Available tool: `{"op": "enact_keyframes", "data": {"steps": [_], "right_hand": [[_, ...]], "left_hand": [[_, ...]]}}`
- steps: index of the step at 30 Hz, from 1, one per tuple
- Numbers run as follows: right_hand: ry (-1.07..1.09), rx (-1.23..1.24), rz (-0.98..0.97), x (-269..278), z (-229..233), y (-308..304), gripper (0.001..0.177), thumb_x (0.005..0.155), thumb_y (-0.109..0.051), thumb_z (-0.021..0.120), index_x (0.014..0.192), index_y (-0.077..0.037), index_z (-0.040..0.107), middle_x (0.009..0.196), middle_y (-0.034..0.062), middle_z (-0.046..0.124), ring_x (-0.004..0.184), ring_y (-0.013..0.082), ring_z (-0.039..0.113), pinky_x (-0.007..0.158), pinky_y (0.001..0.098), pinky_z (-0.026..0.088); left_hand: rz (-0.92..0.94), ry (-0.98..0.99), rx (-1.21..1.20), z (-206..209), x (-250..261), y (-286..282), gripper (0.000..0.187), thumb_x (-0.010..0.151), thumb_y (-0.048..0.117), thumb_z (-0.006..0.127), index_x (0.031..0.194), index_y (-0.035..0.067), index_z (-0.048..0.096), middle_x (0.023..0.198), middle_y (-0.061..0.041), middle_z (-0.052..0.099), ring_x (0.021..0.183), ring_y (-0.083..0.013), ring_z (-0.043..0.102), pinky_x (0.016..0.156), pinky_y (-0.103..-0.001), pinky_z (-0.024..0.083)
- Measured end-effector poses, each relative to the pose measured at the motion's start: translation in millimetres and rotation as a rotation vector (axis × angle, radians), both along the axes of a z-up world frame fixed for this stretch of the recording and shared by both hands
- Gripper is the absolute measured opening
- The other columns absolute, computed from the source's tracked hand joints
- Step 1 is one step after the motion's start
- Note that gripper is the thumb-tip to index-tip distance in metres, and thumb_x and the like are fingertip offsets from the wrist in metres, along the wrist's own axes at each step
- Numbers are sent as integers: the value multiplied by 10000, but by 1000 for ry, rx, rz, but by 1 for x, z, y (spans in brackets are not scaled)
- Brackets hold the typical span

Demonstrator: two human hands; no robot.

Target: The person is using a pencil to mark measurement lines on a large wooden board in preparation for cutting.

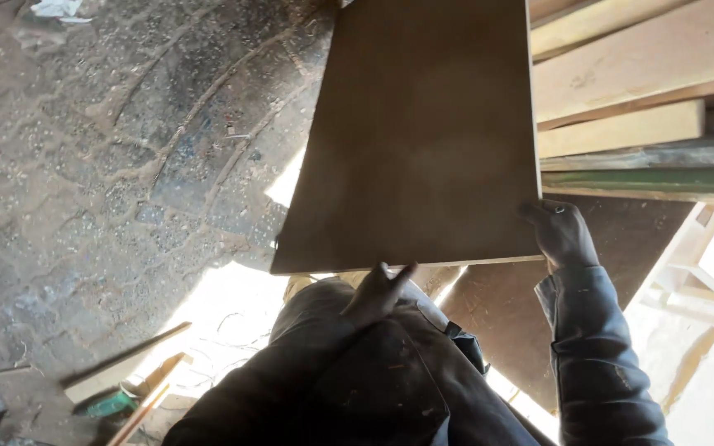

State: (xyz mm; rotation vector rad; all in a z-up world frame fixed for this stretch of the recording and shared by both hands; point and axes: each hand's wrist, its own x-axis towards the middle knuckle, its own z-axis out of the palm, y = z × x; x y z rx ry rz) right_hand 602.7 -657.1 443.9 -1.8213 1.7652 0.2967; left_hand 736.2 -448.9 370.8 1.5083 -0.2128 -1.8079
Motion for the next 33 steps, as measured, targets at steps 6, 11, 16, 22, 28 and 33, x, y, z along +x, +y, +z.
{"op": "enact_keyframes", "data": {"steps": [6,11,16,22,28,33], "right_hand": [[-215,73,-176,-17,-2,0,303,740,-350,610,678,-54,611,655,135,560,712,251,520,650,389,362],[-302,109,-258,-58,-36,-24,330,750,-352,610,599,-60,578,587,130,520,656,230,501,626,363,341],[-426,130,-329,-43,3,-39,290,796,-267,547,626,-37,592,565,117,505,607,207,445,644,347,345],[-413,203,-285,-47,20,-45,301,830,-174,500,614,22,575,502,117,471,579,197,417,611,340,319],[-540,299,-379,-14,52,-48,327,784,-119,495,521,-137,301,543,-67,251,526,55,229,470,229,171],[-556,340,-320,-19,39,-62,411,836,-123,443,523,-162,179,507,-50,164,469,73,146,446,263,106]], "left_hand": [[807,507,349,-13,-8,-26,661,709,254,695,1086,-84,271,930,-164,333,834,-324,535,738,-362,490],[835,638,452,10,7,-57,856,722,228,668,1227,-165,99,1157,-301,270,1104,-406,403,917,-383,390],[753,753,555,7,7,-67,661,689,388,665,1040,-76,352,881,-188,483,702,-258,607,383,-103,443],[850,582,515,43,-3,-82,657,722,202,656,1120,-119,243,934,-273,450,837,-406,564,680,-443,519],[-205,-629,215,32,10,-77,315,647,433,575,734,134,524,691,-10,619,656,-157,588,594,-310,413],[-458,-925,-467,9,12,-86,551,634,357,690,1058,108,441,1127,-88,416,1067,-260,397,861,-387,337]]}}
